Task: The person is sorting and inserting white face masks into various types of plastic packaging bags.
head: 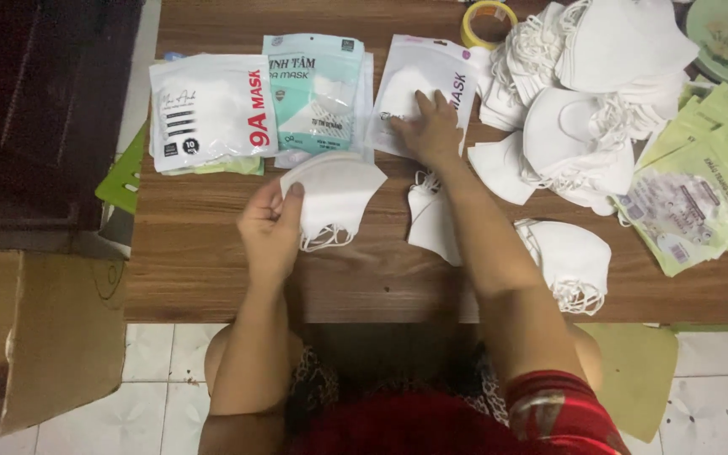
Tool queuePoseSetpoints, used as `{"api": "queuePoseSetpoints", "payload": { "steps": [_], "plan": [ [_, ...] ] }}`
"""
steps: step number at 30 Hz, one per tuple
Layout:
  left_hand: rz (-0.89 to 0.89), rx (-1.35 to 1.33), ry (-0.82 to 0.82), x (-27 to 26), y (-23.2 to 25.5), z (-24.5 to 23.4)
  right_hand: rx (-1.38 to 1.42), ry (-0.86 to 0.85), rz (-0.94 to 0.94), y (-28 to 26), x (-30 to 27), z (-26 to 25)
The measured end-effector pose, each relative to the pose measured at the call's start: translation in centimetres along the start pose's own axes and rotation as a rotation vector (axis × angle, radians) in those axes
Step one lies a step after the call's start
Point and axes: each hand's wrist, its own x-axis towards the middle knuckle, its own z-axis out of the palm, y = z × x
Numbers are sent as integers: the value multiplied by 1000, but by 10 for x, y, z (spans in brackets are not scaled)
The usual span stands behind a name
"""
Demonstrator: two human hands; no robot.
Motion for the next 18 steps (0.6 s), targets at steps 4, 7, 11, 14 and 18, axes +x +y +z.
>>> {"api": "queuePoseSetpoints", "payload": {
  "steps": [4, 7, 11, 14, 18],
  "plan": [
    [13, -48, -2, 3, 3, -4, -155, -101, -22, -18, -21, -15],
    [-4, -81, -5, 4, 5, -4, -261, -146, -130, -14, -30, -29],
    [-52, -134, 1, 1, 11, -2, -260, -193, -280, 11, -26, -30],
    [-66, -136, 6, 3, 11, 1, -231, -196, -351, 16, -21, -32],
    [-105, -129, -6, 0, 10, 1, -187, -205, -323, 11, -30, -33]
  ]
}}
